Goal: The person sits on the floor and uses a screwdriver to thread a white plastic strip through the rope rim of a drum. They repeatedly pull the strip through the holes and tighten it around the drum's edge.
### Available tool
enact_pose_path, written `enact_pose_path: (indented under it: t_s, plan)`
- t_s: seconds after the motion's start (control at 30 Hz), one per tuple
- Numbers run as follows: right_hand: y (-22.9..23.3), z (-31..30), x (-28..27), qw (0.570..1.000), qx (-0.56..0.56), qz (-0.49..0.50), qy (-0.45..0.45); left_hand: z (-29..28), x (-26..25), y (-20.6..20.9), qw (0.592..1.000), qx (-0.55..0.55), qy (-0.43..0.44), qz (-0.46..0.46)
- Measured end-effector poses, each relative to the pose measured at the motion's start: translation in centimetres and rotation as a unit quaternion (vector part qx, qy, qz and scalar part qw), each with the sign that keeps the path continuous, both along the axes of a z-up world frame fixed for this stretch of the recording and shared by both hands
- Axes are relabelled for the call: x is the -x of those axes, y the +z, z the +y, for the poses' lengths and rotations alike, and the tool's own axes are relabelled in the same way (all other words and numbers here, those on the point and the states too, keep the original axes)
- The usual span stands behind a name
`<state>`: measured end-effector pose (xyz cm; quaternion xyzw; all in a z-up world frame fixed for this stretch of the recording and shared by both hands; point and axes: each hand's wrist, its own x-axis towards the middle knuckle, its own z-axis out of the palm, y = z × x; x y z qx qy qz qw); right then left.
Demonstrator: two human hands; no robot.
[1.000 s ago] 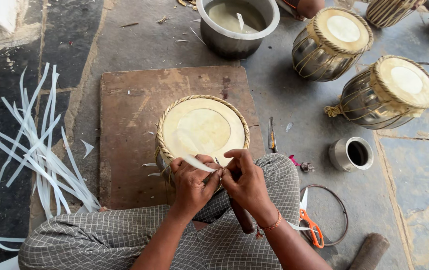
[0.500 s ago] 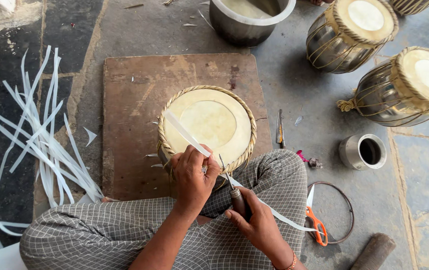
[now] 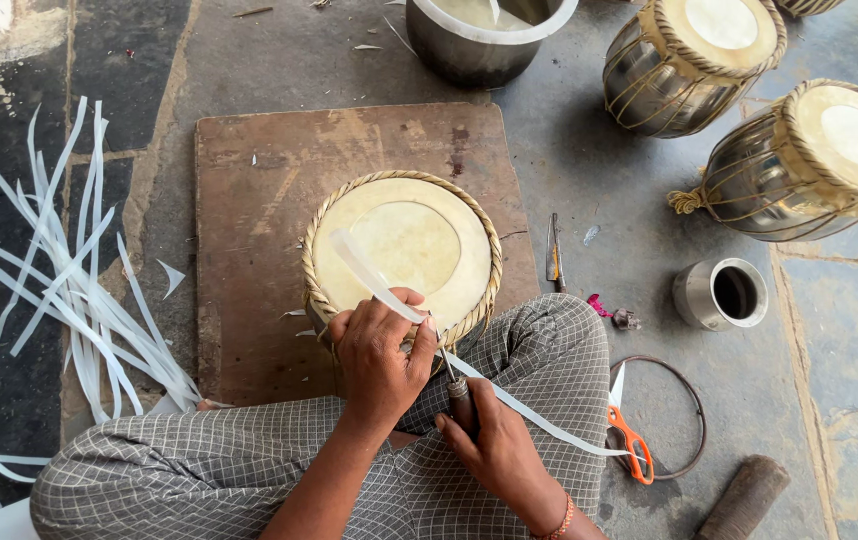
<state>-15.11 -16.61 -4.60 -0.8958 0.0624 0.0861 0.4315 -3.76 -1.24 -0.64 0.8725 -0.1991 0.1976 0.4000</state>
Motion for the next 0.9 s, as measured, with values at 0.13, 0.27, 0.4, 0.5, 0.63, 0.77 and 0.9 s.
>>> enact_pose_path:
  t_s: [0.13, 0.27, 0.4, 0.5, 0.63, 0.77, 0.9]
  plan:
    - [0.7, -0.9, -1.9, 0.944, -0.316, 0.095, 0.010, 0.6, -0.3, 0.3, 0.999, -0.019, -0.038, -0.034]
    - [1.9, -1.7, 0.7, 0.996, -0.071, -0.035, 0.029, 1.1, -0.5, 0.2, 0.997, -0.038, -0.068, -0.003]
    - [-1.4, -6.4, 6.9, 0.986, 0.058, -0.089, 0.129, 1.7, -0.8, 0.5, 0.994, -0.027, -0.101, 0.033]
    - [-6.3, -6.6, 12.1, 0.978, 0.058, 0.095, 0.179, 1.8, -1.2, 0.2, 0.993, -0.025, -0.112, 0.001]
    - [-4.3, -4.4, 10.0, 0.948, -0.004, -0.125, 0.292, 1.2, -0.8, 0.9, 0.988, -0.035, -0.152, 0.022]
    - [3.6, -2.5, 0.4, 0.992, 0.017, -0.122, 0.014, 1.7, -0.5, 1.1, 0.987, -0.049, -0.151, 0.016]
    - [6.8, -0.6, -6.3, 0.998, 0.010, -0.061, -0.007, 1.9, -0.5, 0.7, 0.989, -0.055, -0.138, -0.024]
